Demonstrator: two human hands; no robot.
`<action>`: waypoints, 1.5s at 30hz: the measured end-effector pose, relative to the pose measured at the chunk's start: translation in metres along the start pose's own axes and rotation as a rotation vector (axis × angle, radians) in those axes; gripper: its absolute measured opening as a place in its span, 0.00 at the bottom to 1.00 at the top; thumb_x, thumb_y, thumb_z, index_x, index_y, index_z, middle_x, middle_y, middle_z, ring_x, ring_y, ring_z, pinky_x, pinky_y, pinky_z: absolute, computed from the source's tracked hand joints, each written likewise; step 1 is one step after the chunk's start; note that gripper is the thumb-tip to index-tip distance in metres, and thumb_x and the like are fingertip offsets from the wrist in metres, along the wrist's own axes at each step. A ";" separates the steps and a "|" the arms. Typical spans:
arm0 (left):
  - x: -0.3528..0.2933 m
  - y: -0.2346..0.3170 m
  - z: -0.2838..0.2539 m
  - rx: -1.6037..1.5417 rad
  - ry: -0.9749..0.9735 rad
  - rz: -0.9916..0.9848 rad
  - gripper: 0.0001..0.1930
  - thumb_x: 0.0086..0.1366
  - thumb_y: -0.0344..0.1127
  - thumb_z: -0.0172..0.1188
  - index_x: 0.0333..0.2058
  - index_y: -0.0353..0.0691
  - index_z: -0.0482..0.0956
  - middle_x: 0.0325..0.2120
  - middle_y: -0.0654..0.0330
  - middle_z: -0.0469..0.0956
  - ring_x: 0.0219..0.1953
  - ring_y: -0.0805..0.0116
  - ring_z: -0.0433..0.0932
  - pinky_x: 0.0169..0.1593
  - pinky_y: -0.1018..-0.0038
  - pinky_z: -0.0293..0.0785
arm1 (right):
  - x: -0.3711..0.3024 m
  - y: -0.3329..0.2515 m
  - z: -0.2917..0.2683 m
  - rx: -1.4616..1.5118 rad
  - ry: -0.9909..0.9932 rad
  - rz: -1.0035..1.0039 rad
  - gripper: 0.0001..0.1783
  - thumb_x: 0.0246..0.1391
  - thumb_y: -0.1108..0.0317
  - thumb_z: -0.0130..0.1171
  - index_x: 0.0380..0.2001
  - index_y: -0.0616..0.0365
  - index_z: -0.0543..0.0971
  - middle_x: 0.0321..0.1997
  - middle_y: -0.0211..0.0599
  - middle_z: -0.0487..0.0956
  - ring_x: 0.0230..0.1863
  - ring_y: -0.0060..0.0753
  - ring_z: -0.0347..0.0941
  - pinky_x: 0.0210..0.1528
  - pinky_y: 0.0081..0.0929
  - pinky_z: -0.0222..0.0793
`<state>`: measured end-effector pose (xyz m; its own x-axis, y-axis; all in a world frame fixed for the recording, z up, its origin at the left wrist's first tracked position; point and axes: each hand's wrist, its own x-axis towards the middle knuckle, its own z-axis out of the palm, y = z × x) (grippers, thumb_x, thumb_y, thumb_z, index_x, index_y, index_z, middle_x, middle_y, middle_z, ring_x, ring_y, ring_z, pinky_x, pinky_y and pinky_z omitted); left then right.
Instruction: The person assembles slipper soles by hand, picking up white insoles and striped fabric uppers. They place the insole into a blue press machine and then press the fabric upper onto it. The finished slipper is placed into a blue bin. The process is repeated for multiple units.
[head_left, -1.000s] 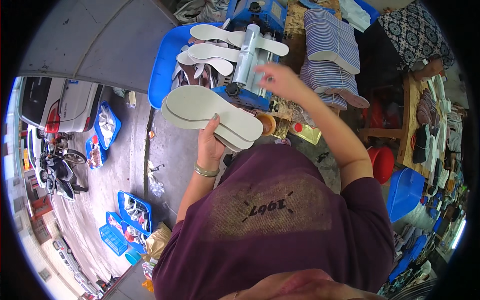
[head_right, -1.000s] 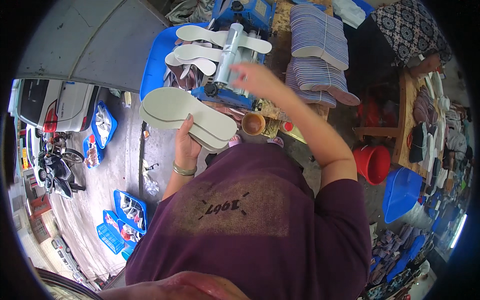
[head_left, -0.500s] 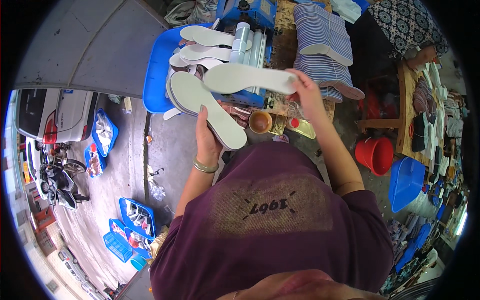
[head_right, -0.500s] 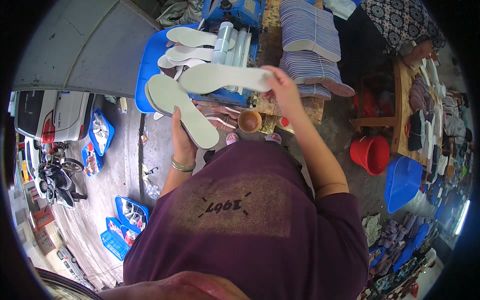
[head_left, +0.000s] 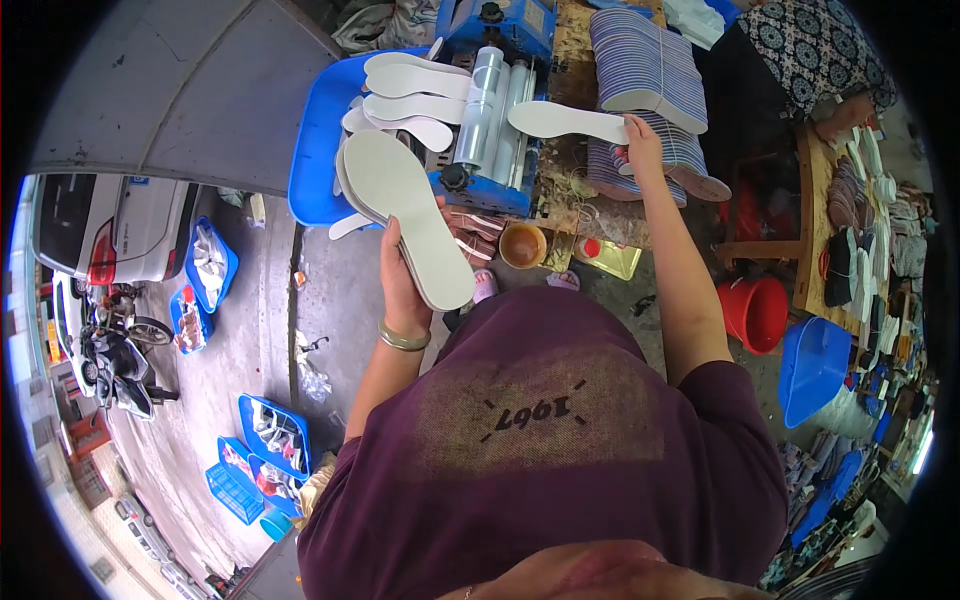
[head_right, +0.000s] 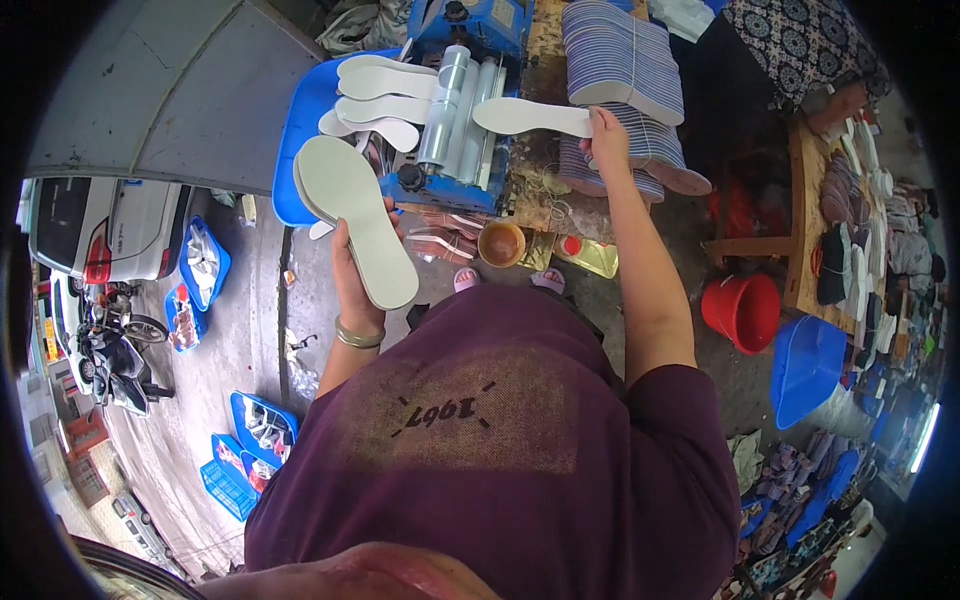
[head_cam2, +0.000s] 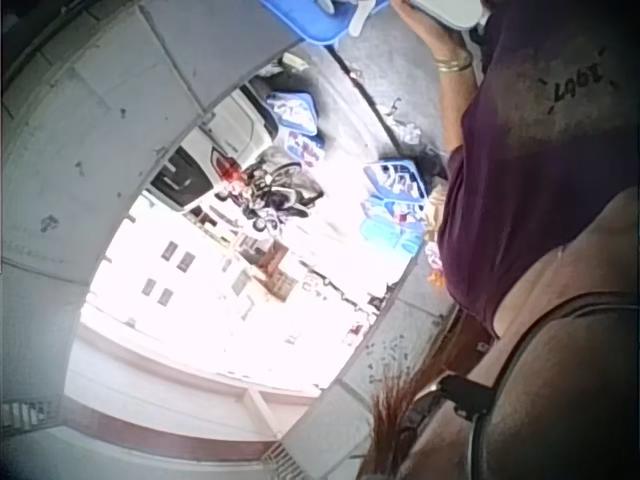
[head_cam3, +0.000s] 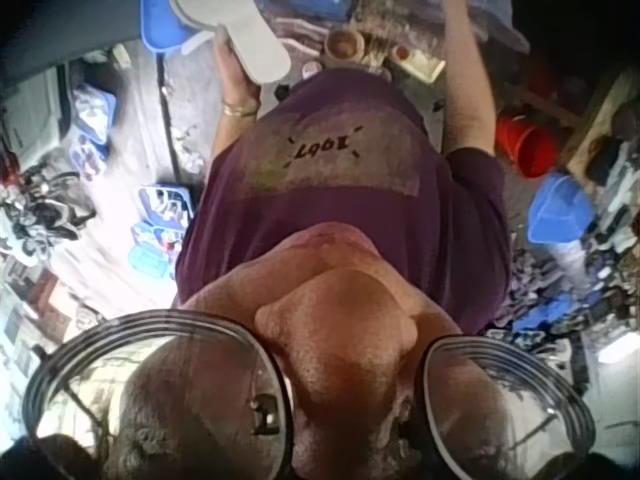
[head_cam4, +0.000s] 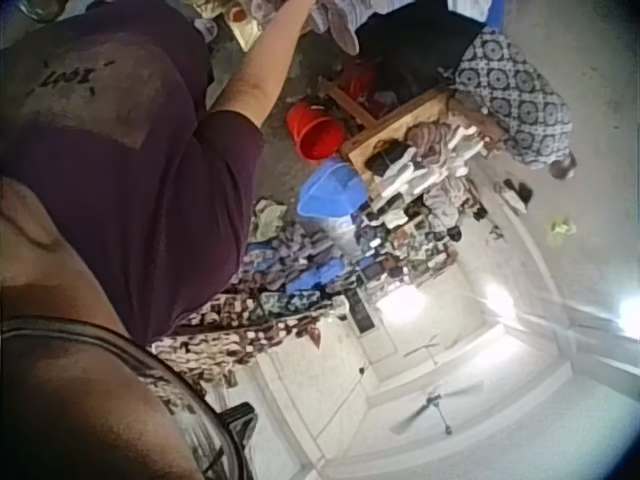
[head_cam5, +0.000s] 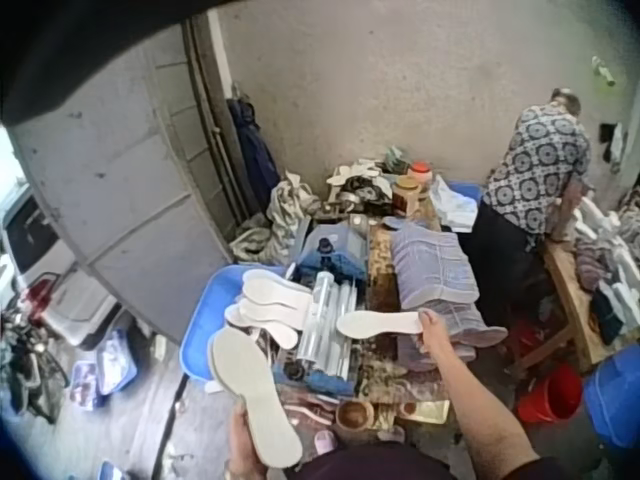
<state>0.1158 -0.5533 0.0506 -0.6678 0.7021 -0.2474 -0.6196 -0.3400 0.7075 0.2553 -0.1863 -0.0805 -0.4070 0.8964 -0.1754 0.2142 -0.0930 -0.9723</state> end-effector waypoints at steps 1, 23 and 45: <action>-0.002 0.001 0.002 -0.020 -0.017 -0.007 0.23 0.69 0.47 0.43 0.52 0.33 0.67 0.46 0.52 0.74 0.42 0.67 0.77 0.45 0.71 0.77 | 0.001 0.001 0.002 -0.013 0.002 0.000 0.16 0.62 0.62 0.47 0.47 0.57 0.77 0.22 0.34 0.76 0.13 0.20 0.69 0.13 0.19 0.62; -0.008 -0.017 -0.017 -0.129 0.066 0.006 0.17 0.65 0.31 0.54 0.51 0.37 0.67 0.44 0.55 0.75 0.46 0.61 0.77 0.50 0.64 0.76 | -0.014 -0.001 0.067 -0.136 -0.116 -0.144 0.24 0.58 0.63 0.51 0.58 0.57 0.68 0.30 0.34 0.79 0.28 0.24 0.77 0.26 0.21 0.69; 0.007 -0.020 0.007 0.059 0.150 -0.005 0.23 0.69 0.48 0.46 0.50 0.34 0.68 0.40 0.54 0.74 0.40 0.64 0.76 0.43 0.68 0.77 | -0.127 -0.070 0.040 0.368 -0.348 0.026 0.15 0.62 0.66 0.46 0.48 0.62 0.73 0.34 0.36 0.80 0.26 0.27 0.78 0.23 0.17 0.70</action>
<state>0.1258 -0.5373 0.0391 -0.7214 0.6010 -0.3440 -0.6007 -0.2960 0.7427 0.2561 -0.3110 0.0039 -0.6908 0.7002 -0.1803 -0.0732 -0.3159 -0.9460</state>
